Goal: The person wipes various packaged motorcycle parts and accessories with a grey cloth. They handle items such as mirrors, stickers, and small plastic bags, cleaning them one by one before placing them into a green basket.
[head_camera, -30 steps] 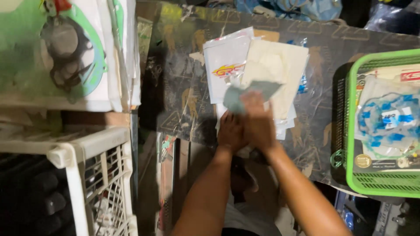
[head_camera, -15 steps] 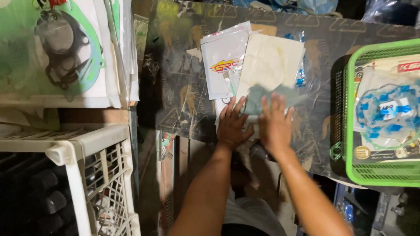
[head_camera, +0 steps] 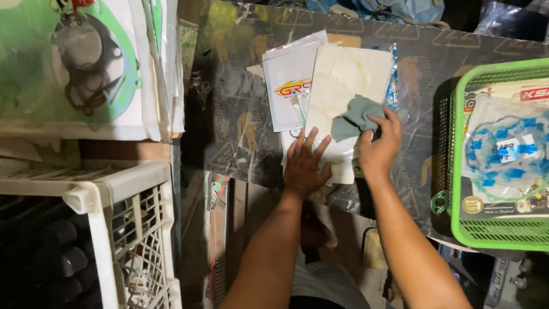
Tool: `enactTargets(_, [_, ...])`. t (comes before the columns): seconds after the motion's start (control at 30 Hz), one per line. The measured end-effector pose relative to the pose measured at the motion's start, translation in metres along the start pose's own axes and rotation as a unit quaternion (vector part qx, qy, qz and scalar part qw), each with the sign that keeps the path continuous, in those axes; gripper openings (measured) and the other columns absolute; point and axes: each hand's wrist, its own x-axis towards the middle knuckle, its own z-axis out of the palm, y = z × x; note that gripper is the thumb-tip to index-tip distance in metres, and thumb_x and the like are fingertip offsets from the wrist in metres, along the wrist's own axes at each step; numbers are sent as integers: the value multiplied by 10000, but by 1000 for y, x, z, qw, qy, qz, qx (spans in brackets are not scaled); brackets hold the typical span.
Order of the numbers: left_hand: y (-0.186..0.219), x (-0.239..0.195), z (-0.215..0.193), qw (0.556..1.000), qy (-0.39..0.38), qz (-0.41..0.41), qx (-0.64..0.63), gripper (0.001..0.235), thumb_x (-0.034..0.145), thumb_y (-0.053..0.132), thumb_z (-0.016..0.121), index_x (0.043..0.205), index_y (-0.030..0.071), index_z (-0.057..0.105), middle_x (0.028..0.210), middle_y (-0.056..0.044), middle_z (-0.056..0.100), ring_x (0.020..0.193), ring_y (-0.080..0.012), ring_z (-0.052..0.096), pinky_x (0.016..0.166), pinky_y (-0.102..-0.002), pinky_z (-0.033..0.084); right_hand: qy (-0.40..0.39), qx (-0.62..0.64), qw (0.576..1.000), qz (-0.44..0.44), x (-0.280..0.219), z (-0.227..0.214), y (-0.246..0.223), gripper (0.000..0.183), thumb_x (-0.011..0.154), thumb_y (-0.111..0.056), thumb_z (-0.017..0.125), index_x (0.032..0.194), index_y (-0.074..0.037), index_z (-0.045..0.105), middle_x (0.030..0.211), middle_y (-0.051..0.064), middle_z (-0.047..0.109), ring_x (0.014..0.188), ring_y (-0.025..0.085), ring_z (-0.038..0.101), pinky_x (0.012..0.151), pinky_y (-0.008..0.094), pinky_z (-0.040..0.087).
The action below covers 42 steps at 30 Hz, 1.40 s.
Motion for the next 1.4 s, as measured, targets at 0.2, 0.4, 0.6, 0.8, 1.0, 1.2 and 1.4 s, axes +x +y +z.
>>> enactTargets(0.2, [-2, -2, 2, 1000, -21, 0, 1, 819, 736, 465, 620, 1524, 354, 425, 1633, -62, 377, 1487, -384, 399, 1157, -502, 353, -4, -91, 992, 83, -16, 1, -22, 352, 743, 0, 688, 994, -243, 724, 1450, -53, 594, 1288, 268, 474, 975, 576, 355])
enactTargets(0.4, [-1, -4, 4, 1000, -26, 0, -9, 816, 719, 436, 631, 1500, 305, 436, 1632, -97, 374, 1475, -414, 400, 1128, -540, 373, 41, -25, 993, 105, -16, -5, -37, 279, 773, -22, 668, 961, -218, 731, 1365, -33, 657, 1199, 271, 548, 947, 483, 394])
enactTargets(0.6, [0, -1, -1, 1000, -8, 21, 5, 887, 715, 433, 643, 1556, 345, 378, 1631, -119, 381, 1473, -431, 407, 1105, -558, 393, 94, 175, 962, 187, -3, -8, -40, 295, 845, 35, 713, 1100, -107, 664, 879, -16, 573, 790, 79, 505, 746, 230, 459])
enactTargets(0.8, [1, 4, -7, 999, 7, 37, 22, 764, 778, 436, 597, 1521, 338, 446, 1595, -201, 423, 1486, -416, 410, 1121, -552, 386, 109, 292, 922, 229, 2, -25, -18, 326, 851, 100, 646, 1048, -149, 574, 800, -72, 571, 730, -3, 599, 717, 69, 441])
enactTargets(1.0, [-1, -2, -3, 1000, 3, 28, -4, 739, 781, 461, 602, 1505, 393, 470, 1630, -156, 394, 1515, -368, 385, 1143, -545, 375, 131, 388, 900, 148, 9, -73, -31, 566, 894, 56, 824, 1358, -70, 526, 1174, 159, 718, 1106, 218, 733, 1019, 359, 605])
enactTargets(1.2, [7, 5, -26, 996, -58, -11, -64, 720, 767, 335, 702, 1470, 278, 555, 1649, -179, 340, 1539, -342, 336, 1203, -499, 305, 159, 183, 970, 12, 8, -141, -92, 190, 1067, 27, 718, 1211, 136, 660, 1110, 206, 693, 978, 229, 632, 921, 334, 562])
enactTargets(1.4, [3, 4, -16, 1000, -29, 7, -1, 636, 720, 420, 669, 1337, 272, 634, 1629, -152, 401, 1511, -325, 388, 1169, -508, 338, 43, -45, 996, -60, -35, -88, -102, 322, 747, 4, 805, 1051, -101, 796, 921, 89, 723, 911, 300, 693, 859, 414, 549])
